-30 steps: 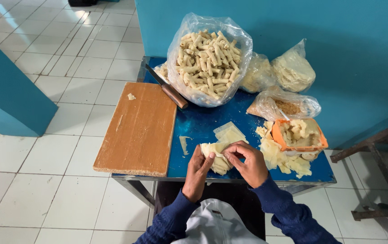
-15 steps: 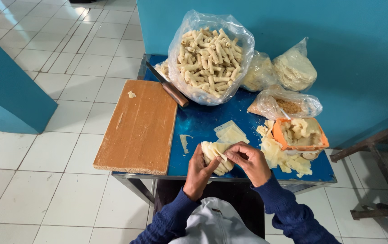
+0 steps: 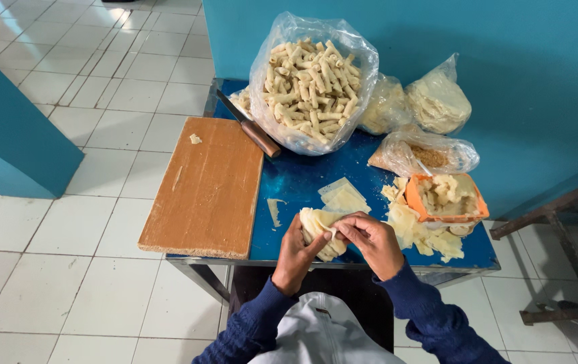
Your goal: The person sits at a blue table and folds thin flat dough sheets around puffed snack pieces. They scoop brown seasoning powder from a plastic bag with a spoon onto a sheet, fold the sheet over the snack, and place the finished wrap on the table or into an orange basket.
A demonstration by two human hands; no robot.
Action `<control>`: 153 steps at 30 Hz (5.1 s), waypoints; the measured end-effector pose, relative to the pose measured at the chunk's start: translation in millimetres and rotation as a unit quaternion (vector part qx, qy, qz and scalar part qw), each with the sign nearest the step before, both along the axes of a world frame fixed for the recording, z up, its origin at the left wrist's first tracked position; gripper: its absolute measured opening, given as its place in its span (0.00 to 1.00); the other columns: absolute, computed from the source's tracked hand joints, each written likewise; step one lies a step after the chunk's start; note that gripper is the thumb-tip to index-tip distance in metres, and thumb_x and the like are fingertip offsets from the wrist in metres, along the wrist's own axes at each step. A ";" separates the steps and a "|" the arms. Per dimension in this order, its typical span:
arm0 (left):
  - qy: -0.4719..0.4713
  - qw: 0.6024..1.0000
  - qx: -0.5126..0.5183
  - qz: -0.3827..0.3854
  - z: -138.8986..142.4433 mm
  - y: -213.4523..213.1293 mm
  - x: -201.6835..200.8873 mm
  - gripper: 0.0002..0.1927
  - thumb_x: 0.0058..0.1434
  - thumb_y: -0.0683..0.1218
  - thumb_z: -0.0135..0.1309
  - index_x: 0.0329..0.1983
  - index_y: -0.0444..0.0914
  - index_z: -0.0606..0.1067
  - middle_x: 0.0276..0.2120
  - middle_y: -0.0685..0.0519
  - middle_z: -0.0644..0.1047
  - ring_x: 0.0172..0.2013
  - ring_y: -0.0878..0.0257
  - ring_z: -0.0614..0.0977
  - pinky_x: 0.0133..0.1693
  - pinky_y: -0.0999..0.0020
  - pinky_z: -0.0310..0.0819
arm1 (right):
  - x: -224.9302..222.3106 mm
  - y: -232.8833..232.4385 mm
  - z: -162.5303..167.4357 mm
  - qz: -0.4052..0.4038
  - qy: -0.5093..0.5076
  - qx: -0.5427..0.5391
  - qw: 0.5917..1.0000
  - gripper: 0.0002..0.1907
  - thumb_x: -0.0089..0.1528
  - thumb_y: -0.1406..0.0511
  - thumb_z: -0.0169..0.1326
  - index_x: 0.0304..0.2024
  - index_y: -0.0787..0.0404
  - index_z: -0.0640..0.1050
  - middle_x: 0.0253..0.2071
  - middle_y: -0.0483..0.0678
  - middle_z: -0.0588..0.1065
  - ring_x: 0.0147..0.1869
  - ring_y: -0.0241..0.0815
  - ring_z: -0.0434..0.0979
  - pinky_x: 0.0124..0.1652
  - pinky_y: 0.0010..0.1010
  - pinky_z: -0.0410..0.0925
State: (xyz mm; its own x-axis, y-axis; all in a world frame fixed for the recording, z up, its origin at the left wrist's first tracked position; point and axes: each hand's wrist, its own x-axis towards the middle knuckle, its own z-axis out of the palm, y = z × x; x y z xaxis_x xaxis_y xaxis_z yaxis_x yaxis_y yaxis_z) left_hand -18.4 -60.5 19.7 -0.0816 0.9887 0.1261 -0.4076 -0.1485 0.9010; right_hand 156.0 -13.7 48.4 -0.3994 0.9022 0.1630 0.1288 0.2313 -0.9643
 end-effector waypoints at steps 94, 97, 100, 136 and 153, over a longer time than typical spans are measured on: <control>0.011 0.993 -0.022 0.119 -13.0 -16.6 -24.7 0.16 0.70 0.50 0.52 0.50 0.33 0.67 0.43 0.49 0.77 0.42 0.68 0.77 0.45 0.71 0.74 | 0.5 42.1 -51.7 -0.173 -0.265 0.407 0.857 0.09 0.62 0.72 0.57 0.45 0.60 0.83 0.43 0.50 0.79 0.47 0.49 0.79 0.47 0.36 0.72; -0.005 0.993 -0.020 0.112 -8.8 -18.6 -23.5 0.17 0.69 0.51 0.52 0.51 0.34 0.67 0.43 0.49 0.77 0.43 0.68 0.77 0.46 0.71 0.75 | -3.5 29.4 -53.3 -0.170 -0.296 0.410 0.846 0.12 0.60 0.72 0.58 0.45 0.60 0.82 0.44 0.51 0.78 0.48 0.51 0.77 0.47 0.37 0.72; 0.006 0.993 -0.030 0.110 -5.0 -16.5 -21.8 0.17 0.69 0.51 0.52 0.51 0.34 0.67 0.43 0.50 0.77 0.43 0.68 0.77 0.45 0.71 0.75 | -3.5 25.7 -53.6 -0.156 -0.297 0.409 0.849 0.12 0.60 0.72 0.58 0.46 0.59 0.82 0.44 0.50 0.77 0.49 0.51 0.77 0.47 0.38 0.72; 0.078 0.996 -0.014 0.027 -3.9 1.1 4.5 0.18 0.63 0.42 0.60 0.53 0.32 0.68 0.44 0.49 0.78 0.43 0.67 0.80 0.43 0.70 0.78 | 2.5 -4.2 10.6 -0.010 -0.083 0.085 0.993 0.10 0.62 0.72 0.60 0.46 0.65 0.84 0.37 0.45 0.82 0.35 0.30 0.79 0.36 0.23 0.73; -0.036 0.998 -0.005 -0.053 -14.5 8.5 5.2 0.23 0.67 0.43 0.55 0.62 0.30 0.65 0.52 0.48 0.76 0.52 0.65 0.78 0.53 0.68 0.74 | -1.8 -15.5 10.8 -0.093 -0.144 0.242 0.955 0.07 0.57 0.72 0.62 0.38 0.61 0.81 0.42 0.45 0.76 0.38 0.37 0.81 0.37 0.26 0.75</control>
State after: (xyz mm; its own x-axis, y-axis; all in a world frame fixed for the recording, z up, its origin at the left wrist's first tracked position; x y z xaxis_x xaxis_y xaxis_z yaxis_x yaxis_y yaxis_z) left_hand -13.2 -52.0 5.3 0.0151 0.9934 0.1133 -0.4835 -0.0919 0.8705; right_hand 154.2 -29.1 59.2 -0.3302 0.8092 0.4860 0.4550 0.5876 -0.6691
